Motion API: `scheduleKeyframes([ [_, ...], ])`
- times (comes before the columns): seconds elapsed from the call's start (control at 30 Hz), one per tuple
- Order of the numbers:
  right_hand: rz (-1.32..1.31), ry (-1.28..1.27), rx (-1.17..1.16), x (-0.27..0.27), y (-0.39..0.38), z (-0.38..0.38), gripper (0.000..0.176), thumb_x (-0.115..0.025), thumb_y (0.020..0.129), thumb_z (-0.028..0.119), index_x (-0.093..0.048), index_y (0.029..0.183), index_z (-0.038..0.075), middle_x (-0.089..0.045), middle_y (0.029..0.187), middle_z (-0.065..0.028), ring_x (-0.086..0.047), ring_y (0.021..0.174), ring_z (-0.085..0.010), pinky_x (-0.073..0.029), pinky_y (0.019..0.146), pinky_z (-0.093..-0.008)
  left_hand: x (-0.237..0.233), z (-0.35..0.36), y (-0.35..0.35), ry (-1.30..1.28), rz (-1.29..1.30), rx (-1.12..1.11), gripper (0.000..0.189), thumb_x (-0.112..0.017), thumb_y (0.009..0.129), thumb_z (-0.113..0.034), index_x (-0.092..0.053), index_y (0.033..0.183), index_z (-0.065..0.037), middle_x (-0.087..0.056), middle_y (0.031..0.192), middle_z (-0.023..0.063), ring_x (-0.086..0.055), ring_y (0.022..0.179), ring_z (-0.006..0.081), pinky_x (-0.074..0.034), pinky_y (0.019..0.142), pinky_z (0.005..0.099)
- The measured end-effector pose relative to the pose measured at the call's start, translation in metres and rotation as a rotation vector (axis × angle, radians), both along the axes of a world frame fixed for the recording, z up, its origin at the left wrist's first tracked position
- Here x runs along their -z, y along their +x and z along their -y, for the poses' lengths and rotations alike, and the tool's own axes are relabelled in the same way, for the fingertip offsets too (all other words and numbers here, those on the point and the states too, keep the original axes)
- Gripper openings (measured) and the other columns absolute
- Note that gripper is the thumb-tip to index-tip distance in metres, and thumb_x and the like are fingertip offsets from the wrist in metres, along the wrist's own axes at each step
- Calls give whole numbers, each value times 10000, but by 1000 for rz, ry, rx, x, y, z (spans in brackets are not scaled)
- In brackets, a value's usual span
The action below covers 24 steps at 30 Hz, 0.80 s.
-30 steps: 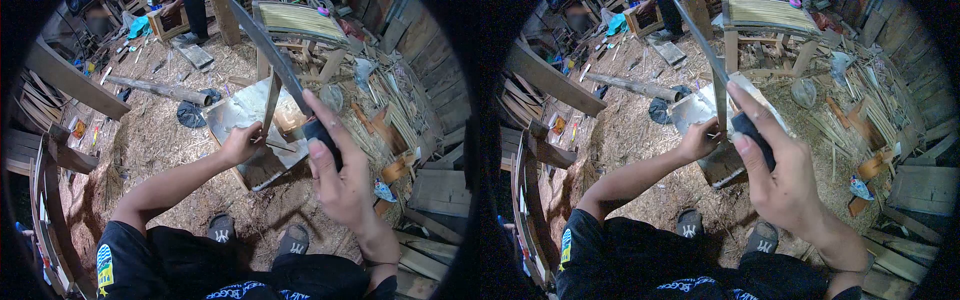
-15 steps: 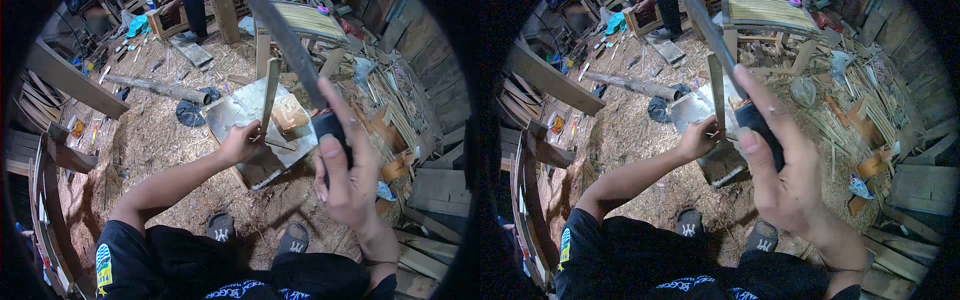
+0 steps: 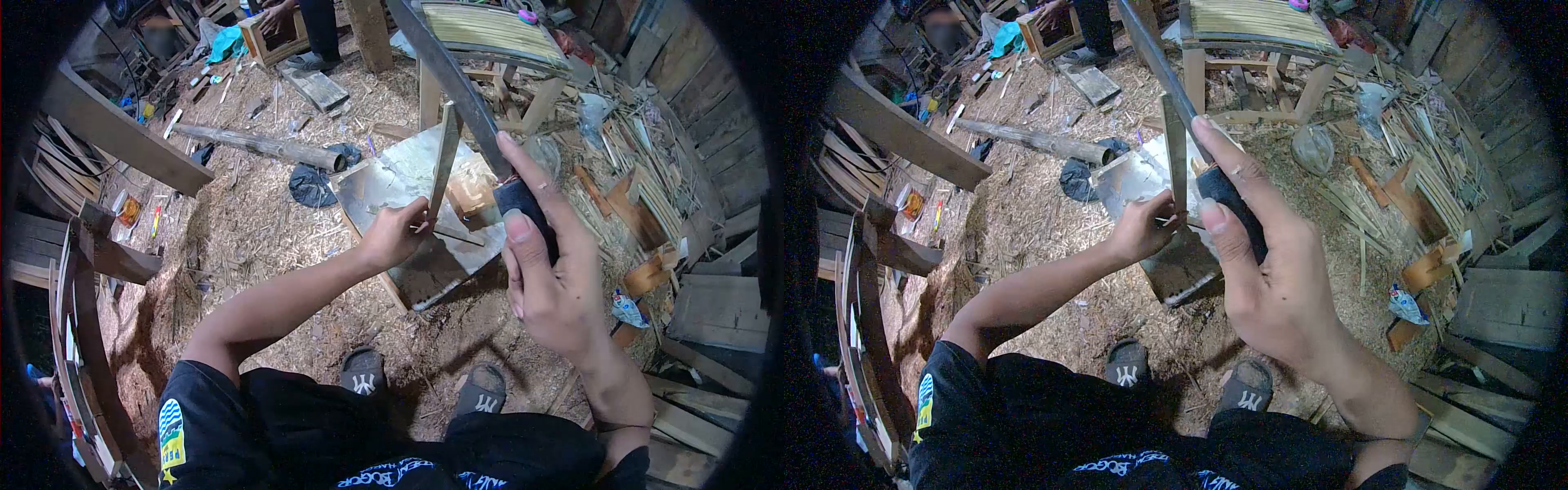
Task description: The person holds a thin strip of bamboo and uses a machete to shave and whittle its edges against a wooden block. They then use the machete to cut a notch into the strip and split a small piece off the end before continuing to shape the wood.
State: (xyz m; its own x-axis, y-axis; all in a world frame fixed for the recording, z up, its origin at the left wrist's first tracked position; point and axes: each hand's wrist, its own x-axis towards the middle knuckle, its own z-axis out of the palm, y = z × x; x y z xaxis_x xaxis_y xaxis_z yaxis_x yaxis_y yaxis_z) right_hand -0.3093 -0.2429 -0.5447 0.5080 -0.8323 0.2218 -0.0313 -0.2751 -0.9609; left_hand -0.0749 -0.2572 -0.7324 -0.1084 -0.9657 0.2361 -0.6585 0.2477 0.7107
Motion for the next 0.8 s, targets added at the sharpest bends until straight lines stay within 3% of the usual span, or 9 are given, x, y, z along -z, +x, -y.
scheduleKeyframes([
  [0.33,-21,14,-15,-2,-1,-1,466,-504,1042,179,-446,1488,56,-596,1292,-155,-564,1077,-156,-426,963,-295,-7,3,4,-22,-30,45,203,-675,887,-90,-555,1048,-58,-735,931,188,-726,873,372,-594,717,430],
  [0.43,-21,19,-13,-4,-4,-1,464,-507,1040,173,-451,1484,53,-605,1333,-168,-577,1119,-167,-432,1001,-304,-29,0,20,-31,118,128,137,-666,905,-133,-601,976,-35,-731,843,166,-742,773,312,-579,646,401],
  [0.57,-24,53,-17,-10,-12,2,460,-509,1040,172,-457,1480,51,-626,1266,-134,-572,1031,-140,-444,956,-281,-80,10,75,-565,115,108,300,-535,995,-176,-646,770,-13,-691,713,118,-656,580,207,-527,552,327],
  [0.63,-32,36,-22,-12,-16,4,472,-492,1053,212,-432,1499,70,-546,1001,-62,-487,794,-93,-394,740,-246,-153,28,78,-953,157,49,364,-446,1034,-197,-660,816,2,-680,709,106,-661,609,211,-513,564,311],
  [0.67,-37,32,-27,-12,-17,4,479,-483,1059,233,-420,1509,80,-506,869,-25,-444,675,-70,-370,633,-229,-196,22,72,-846,352,-183,712,-198,1070,-486,-711,952,-7,-704,788,140,-689,739,314,-517,752,393],
  [0.7,-47,30,-36,-11,-17,4,486,-474,1066,253,-408,1518,89,-466,737,11,-402,556,-47,-345,525,-211,-237,38,72,-1075,420,-87,709,-173,1077,-458,-715,982,-11,-713,893,180,-676,862,360,-498,818,399],
  [0.73,-62,30,-48,-11,-17,3,493,-465,1072,274,-396,1528,99,-427,604,47,-359,437,-24,-320,418,-194,-270,46,99,-1207,733,-341,549,-274,1071,-397,-667,1157,-23,-651,1182,239,-608,1130,375,-437,964,452],
  [0.77,-62,36,-51,-11,-16,3,493,-465,1072,274,-396,1528,99,-427,604,47,-359,437,-24,-320,418,-194,-292,78,124,-1246,922,-283,492,-400,1040,-424,-618,1179,-5,-686,1090,213,-685,981,340,-514,868,460],
  [0.8,-68,8,-46,-10,-15,3,496,-467,1071,281,-398,1527,98,-412,591,52,-357,432,-24,-319,419,-194,-338,52,59,-1013,137,146,910,-222,955,-737,6,1609,-146,98,1671,135,57,1528,387,-11,1152,729],
])
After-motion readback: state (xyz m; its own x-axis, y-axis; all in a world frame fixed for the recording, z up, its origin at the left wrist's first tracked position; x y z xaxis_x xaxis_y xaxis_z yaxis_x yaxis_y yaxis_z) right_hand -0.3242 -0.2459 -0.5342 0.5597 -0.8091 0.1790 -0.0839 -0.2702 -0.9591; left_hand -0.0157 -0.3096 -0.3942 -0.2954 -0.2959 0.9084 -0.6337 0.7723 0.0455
